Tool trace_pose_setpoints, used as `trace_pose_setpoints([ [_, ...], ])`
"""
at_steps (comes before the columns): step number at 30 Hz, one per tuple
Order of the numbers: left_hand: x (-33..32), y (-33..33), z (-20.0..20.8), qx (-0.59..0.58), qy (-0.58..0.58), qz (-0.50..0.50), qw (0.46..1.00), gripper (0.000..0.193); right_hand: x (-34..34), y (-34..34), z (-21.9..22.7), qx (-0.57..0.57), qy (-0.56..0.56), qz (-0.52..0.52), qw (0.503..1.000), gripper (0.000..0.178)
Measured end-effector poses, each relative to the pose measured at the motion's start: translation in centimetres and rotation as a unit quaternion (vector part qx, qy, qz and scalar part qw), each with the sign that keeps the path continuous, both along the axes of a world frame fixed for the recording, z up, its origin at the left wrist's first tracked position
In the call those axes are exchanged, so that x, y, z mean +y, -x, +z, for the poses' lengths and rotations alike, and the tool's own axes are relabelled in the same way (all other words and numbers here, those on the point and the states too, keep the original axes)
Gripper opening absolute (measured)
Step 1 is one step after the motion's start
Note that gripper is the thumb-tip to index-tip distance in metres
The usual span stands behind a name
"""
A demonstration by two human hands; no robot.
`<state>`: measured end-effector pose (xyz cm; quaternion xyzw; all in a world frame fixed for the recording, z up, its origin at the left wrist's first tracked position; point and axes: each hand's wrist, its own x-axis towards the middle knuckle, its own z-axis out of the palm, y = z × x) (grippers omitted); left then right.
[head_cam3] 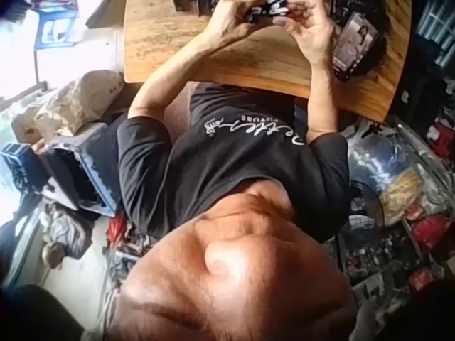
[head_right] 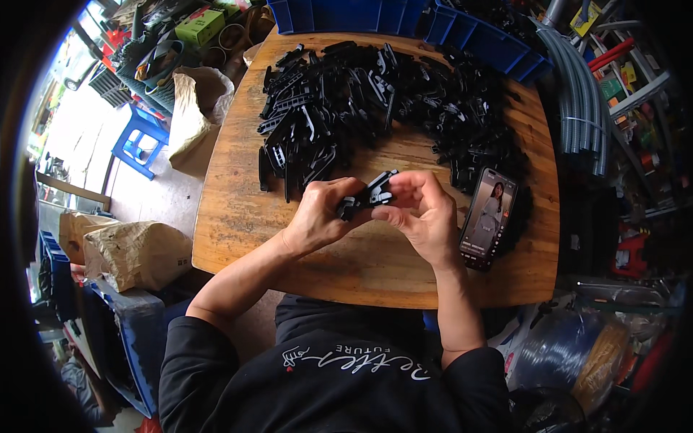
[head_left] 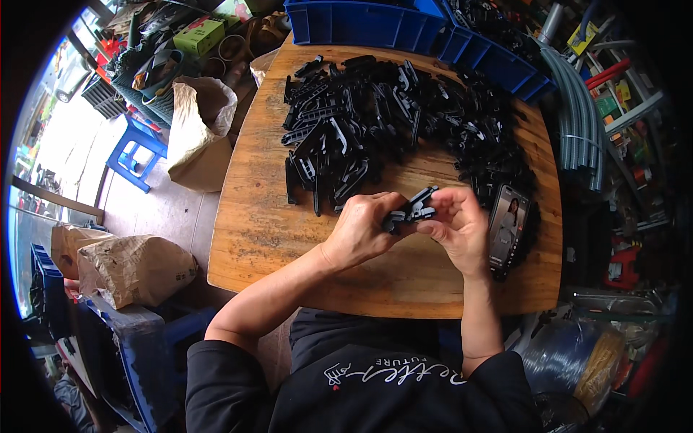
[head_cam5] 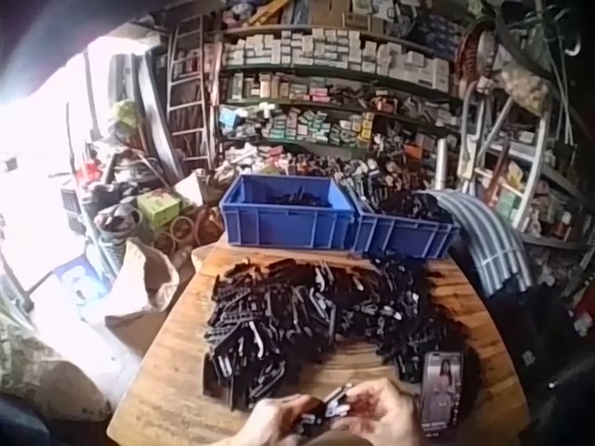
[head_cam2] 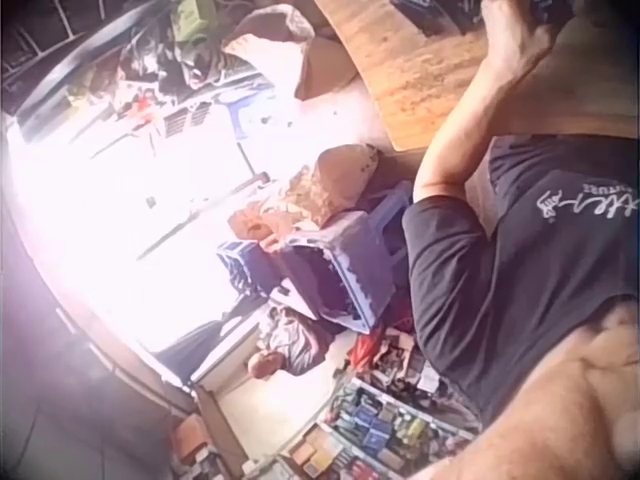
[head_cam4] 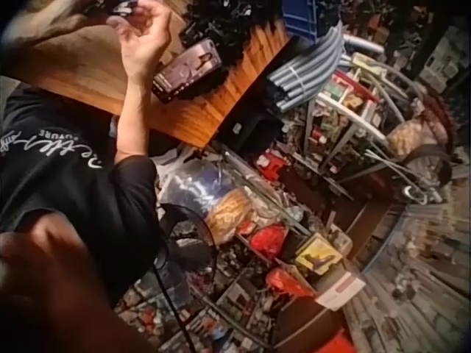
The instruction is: The recorder is manually assembling small black plastic components at a manufacturing workbench.
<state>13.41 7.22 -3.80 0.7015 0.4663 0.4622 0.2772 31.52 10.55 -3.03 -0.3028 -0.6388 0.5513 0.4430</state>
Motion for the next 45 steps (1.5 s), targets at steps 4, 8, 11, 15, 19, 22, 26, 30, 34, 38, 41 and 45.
trace_pose_setpoints([
  [4, -0.2, 0.2, -0.4, -0.003, 0.013, -0.015, 1.000, 0.029, 0.7, -0.4, 1.1, -0.141, -0.056, 0.034, 0.988, 0.056],
  [8, 0.0, -0.4, -0.4, 0.004, -0.034, -0.017, 0.999, 0.028, 0.6, -1.1, 0.1, -0.083, -0.009, 0.037, 0.996, 0.050],
  [11, 0.0, -0.4, -0.4, 0.006, -0.040, -0.016, 0.999, 0.026, 0.6, -1.0, 0.1, -0.091, -0.009, 0.038, 0.995, 0.047],
  [15, -0.4, -0.4, -0.2, 0.006, -0.042, -0.014, 0.999, 0.023, 0.7, -0.6, 0.1, -0.113, -0.025, 0.020, 0.993, 0.038],
  [19, -0.3, -0.2, 0.6, 0.001, 0.012, -0.016, 1.000, 0.023, 0.9, -0.6, 0.3, -0.147, -0.098, -0.007, 0.984, 0.034],
  [22, -0.2, 0.8, 0.5, -0.054, 0.145, -0.135, 0.979, 0.024, 2.6, -1.0, 1.5, -0.183, -0.008, 0.136, 0.974, 0.035],
  [26, 0.9, 1.3, 1.2, -0.295, 0.323, -0.118, 0.891, 0.021, 7.6, 1.3, 2.4, -0.212, -0.081, -0.029, 0.973, 0.035],
  [30, 1.0, 1.7, 0.7, -0.391, 0.260, -0.131, 0.873, 0.033, 11.6, 5.2, -0.9, -0.446, -0.275, -0.209, 0.826, 0.023],
  [34, 1.4, 1.6, 0.5, -0.385, 0.252, -0.076, 0.885, 0.028, 10.7, 3.8, -1.6, -0.421, -0.344, -0.239, 0.804, 0.018],
  [38, 0.9, 1.3, 0.7, -0.395, 0.304, 0.030, 0.867, 0.020, 3.7, 3.6, 0.9, -0.336, -0.456, -0.231, 0.792, 0.022],
  [41, 0.6, 0.7, -0.1, -0.398, 0.321, -0.042, 0.858, 0.022, -0.1, 4.0, 1.1, -0.296, -0.456, -0.134, 0.828, 0.032],
  [45, 0.8, 1.0, 0.3, -0.488, 0.347, -0.041, 0.800, 0.028, -0.3, 3.4, 1.8, -0.137, -0.238, -0.019, 0.961, 0.021],
])
